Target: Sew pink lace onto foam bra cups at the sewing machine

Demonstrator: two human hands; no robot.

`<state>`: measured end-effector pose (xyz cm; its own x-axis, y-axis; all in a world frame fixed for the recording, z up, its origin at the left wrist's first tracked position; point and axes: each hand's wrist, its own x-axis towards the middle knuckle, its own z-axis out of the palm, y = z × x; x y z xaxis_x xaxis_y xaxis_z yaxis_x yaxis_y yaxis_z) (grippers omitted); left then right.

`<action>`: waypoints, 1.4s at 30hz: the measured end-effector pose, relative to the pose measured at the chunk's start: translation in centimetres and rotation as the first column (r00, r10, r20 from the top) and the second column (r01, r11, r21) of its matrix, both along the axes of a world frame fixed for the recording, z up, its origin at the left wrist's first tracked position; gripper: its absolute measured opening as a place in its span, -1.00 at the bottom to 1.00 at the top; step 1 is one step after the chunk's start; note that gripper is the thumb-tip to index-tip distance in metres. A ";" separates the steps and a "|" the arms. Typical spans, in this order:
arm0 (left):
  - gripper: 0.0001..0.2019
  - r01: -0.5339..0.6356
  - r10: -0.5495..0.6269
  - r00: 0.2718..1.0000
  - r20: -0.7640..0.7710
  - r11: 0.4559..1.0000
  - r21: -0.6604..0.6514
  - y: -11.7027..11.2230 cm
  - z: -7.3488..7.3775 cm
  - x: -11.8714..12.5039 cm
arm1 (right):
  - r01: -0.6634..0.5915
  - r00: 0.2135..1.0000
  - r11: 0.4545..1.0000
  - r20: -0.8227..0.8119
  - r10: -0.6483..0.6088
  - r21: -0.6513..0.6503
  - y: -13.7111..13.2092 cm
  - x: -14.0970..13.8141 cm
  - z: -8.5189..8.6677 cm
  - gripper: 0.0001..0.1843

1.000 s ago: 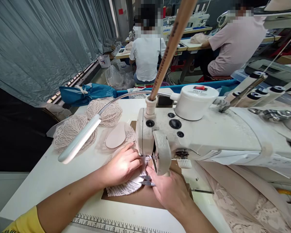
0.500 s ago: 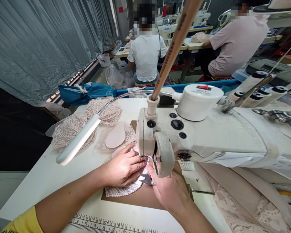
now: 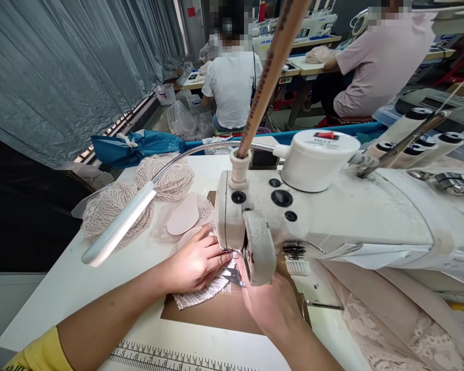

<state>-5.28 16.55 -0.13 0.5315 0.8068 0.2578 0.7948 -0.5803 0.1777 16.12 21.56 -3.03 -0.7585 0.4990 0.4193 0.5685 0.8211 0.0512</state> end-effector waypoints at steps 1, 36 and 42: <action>-0.65 0.000 0.000 1.000 -0.001 1.000 -0.004 0.0 -0.1 0.0 | -0.018 1.000 1.000 0.000 0.018 0.006 0.1 0.0 0.4 -0.51; -0.65 -0.285 0.285 0.954 0.090 0.958 -0.006 0.2 -0.7 0.0 | 0.025 0.999 0.953 -0.033 -0.036 -0.301 0.0 -0.2 0.9 -0.48; -0.62 -0.369 0.370 0.928 -0.034 0.909 -0.193 -2.2 1.5 1.4 | -0.022 0.992 0.896 -0.124 -0.037 -0.444 0.5 0.6 0.7 -0.58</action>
